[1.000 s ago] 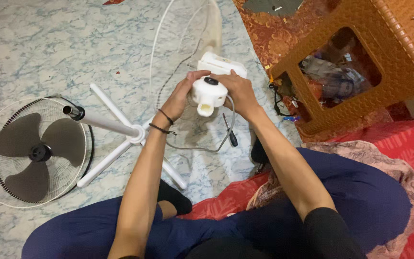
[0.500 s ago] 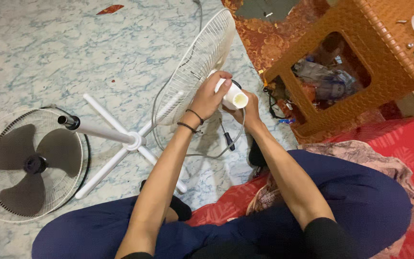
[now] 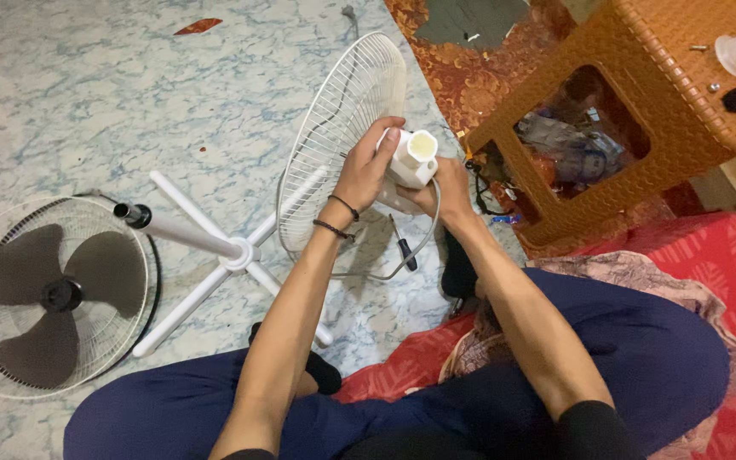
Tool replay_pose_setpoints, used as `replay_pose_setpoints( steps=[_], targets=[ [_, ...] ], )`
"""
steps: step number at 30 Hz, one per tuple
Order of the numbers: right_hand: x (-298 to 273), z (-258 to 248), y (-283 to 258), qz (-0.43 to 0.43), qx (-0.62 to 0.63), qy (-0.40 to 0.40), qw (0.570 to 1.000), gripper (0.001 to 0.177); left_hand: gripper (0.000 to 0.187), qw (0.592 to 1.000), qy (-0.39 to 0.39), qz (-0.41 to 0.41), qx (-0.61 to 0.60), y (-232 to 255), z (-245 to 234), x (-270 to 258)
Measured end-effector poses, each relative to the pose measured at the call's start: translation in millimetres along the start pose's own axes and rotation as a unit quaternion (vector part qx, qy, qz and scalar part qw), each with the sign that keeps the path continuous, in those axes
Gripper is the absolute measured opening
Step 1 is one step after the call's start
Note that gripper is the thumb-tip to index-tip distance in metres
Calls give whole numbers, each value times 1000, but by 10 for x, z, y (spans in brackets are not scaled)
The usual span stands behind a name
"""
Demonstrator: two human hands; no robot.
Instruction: The person disassembles a white pedestal fan by removing the motor housing and stand components using a screwdriver. They then reassemble the fan by attaching the motor housing back to the stand and securing it.
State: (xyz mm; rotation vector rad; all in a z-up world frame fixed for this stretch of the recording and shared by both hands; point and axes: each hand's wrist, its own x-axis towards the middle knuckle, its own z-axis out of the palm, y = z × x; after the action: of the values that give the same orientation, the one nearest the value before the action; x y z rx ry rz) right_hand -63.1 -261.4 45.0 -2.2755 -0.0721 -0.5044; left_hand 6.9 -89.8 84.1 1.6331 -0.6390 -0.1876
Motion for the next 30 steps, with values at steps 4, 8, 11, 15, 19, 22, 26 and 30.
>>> replay_pose_setpoints(
  steps=[4,8,11,15,19,22,26,30],
  targets=[
    [54,-57,-162,17,-29,-40,999,38,46,999,10,-29,-30,-59,-85,-56],
    [110,-97,-368,32,-99,-82,991,41,51,995,17,-6,-94,-180,-172,-61],
    [137,-116,-514,60,-92,-101,989,43,56,990,36,1,-139,-280,-213,-53],
    [193,-110,-671,79,-134,-120,981,47,58,984,41,-42,-170,-353,-297,-24],
    [236,-95,-730,87,-138,-127,978,50,71,973,41,-136,-182,-385,-358,1],
    [297,-20,-702,117,-161,-146,969,50,82,956,42,-222,-187,-464,-401,39],
    [475,155,-574,146,-193,-189,952,61,90,951,43,-252,-176,-702,-480,134],
    [623,339,-415,140,-200,-206,948,58,90,937,56,-286,-190,-1021,-564,227]
  ],
)
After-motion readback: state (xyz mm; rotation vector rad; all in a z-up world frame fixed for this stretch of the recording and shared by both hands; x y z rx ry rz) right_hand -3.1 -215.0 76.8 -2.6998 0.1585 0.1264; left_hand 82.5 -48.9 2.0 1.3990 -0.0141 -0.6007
